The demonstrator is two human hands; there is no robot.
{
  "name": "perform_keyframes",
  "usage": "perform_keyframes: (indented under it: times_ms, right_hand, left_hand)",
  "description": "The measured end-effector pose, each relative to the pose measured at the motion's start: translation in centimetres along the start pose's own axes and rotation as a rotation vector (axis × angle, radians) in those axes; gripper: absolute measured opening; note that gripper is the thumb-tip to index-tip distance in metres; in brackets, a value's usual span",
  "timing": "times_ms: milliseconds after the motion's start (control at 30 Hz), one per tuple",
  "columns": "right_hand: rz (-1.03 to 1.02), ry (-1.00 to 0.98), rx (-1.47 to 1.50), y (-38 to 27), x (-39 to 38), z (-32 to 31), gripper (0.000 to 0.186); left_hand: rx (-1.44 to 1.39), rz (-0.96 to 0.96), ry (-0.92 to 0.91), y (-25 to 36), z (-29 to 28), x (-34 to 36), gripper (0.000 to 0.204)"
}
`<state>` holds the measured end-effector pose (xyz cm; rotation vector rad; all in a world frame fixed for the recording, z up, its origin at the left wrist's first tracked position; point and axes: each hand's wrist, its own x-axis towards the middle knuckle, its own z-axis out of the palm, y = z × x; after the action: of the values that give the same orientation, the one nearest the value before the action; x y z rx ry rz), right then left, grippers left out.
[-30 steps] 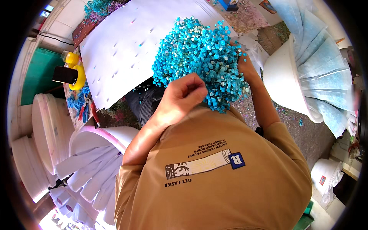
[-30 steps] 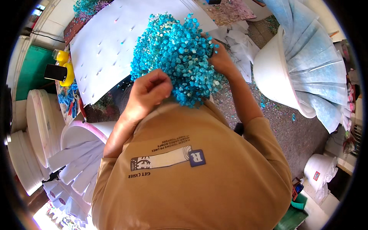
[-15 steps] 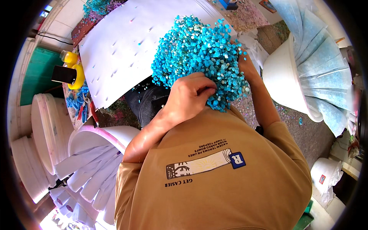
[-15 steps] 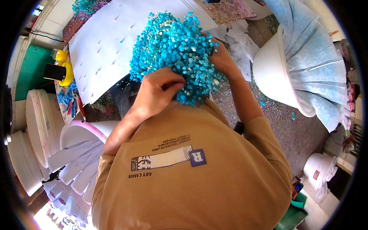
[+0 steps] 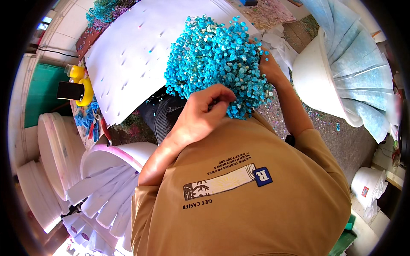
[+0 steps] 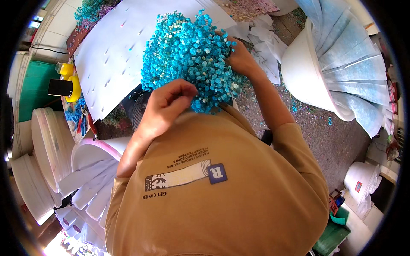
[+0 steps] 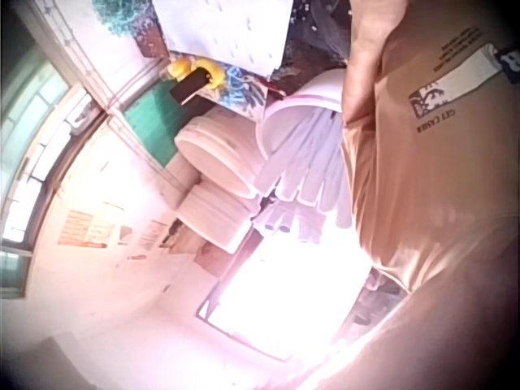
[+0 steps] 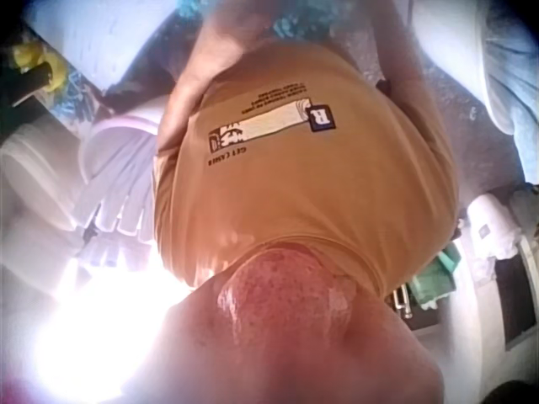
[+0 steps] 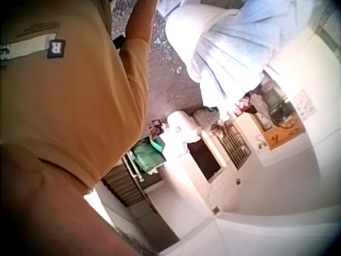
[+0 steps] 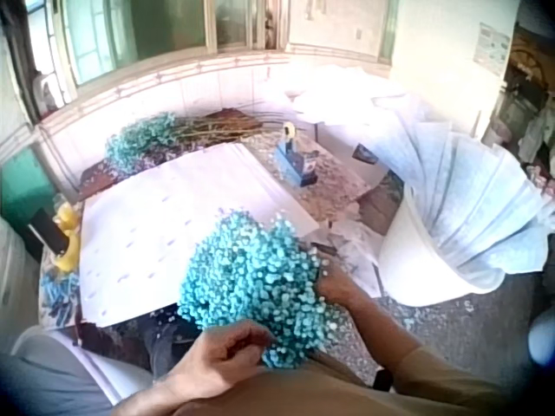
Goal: The person rolls white paper on a table, sorts through blue dried flowers, and attaches small white decorative pearls or beads to the flower stems by hand.
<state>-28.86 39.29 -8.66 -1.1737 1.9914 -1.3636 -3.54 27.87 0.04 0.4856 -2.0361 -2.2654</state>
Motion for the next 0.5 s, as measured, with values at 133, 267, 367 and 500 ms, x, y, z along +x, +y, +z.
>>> perform_keyframes:
  times_ms: [133, 267, 367, 500]
  right_hand:
    - [-0.029, 0.029, -0.041, -0.3, 0.0, 0.3, 0.077]
    - [-0.046, 0.013, -0.049, 0.6, 0.1, 0.0, 0.078]
    - [-0.069, 0.025, -0.015, 0.2, 0.0, 0.3, 0.077]
    - [-0.011, 0.014, 0.027, 0.7, 0.2, 0.2, 0.078]
  left_hand:
    - [0.472, 0.189, 0.053, 0.5, 1.1, 0.1, 0.014]
    - [0.702, 0.363, 0.079, -0.2, 1.6, 0.3, 0.016]
    - [0.747, 0.416, 0.109, -0.4, 1.8, 0.6, 0.014]
    - [0.706, 0.472, 0.120, -0.2, 1.8, 0.7, 0.011]
